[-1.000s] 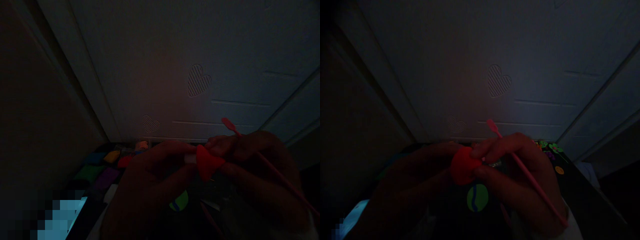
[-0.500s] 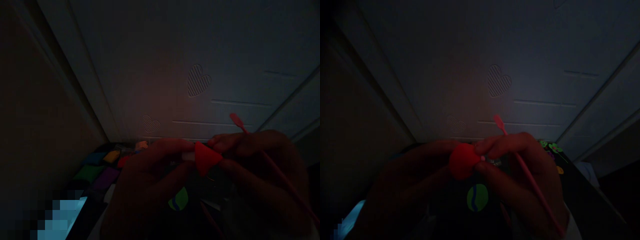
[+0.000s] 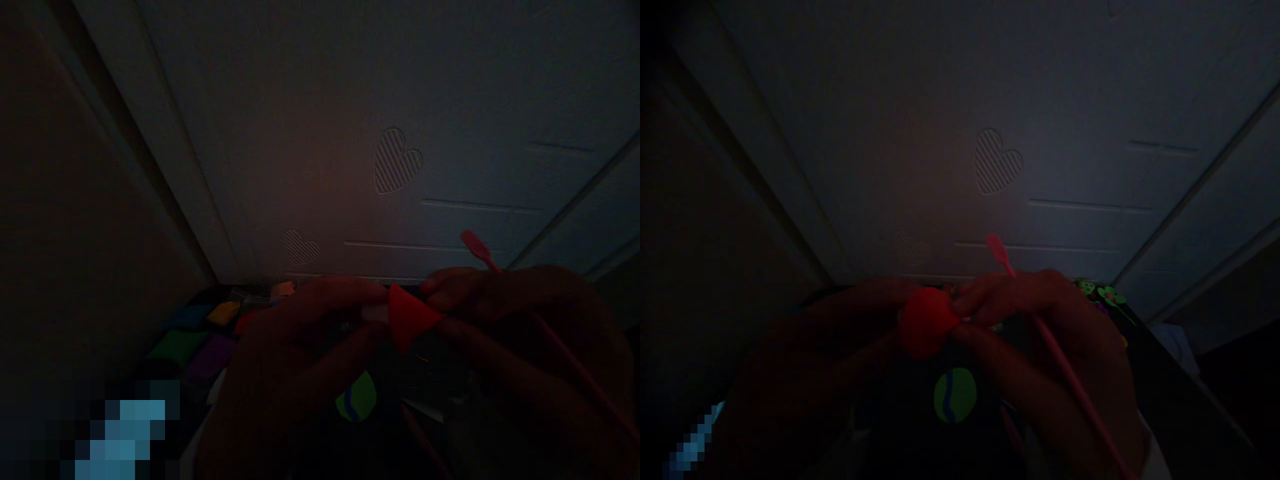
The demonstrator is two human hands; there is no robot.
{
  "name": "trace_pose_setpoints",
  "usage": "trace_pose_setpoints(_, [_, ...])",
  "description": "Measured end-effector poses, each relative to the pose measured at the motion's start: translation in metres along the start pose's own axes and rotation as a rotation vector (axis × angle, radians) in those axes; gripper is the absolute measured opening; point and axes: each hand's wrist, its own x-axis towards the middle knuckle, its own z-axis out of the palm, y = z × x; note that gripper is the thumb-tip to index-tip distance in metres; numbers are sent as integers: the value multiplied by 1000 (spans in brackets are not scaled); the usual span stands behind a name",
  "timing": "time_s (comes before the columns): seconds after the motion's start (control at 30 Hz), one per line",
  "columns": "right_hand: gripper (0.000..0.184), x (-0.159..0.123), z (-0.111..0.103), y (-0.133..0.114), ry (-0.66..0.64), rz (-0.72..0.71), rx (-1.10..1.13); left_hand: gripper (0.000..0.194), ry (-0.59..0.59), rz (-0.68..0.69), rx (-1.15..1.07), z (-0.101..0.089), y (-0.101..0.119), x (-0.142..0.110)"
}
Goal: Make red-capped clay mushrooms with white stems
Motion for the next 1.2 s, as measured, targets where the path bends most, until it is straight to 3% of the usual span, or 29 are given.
trace_pose_setpoints(0.5, [27,-3,-2,1,2,-3,-5,21,4,70,69,-1,-5,3])
trace_pose_setpoints(0.8, [28,-2,2,-2,15,51,-95,24,116,333,170,0,-7,-3])
trace_pose_setpoints(1.2, [24,-3,8,-4,79,50,-99,21,107,395,233,1,-4,-1])
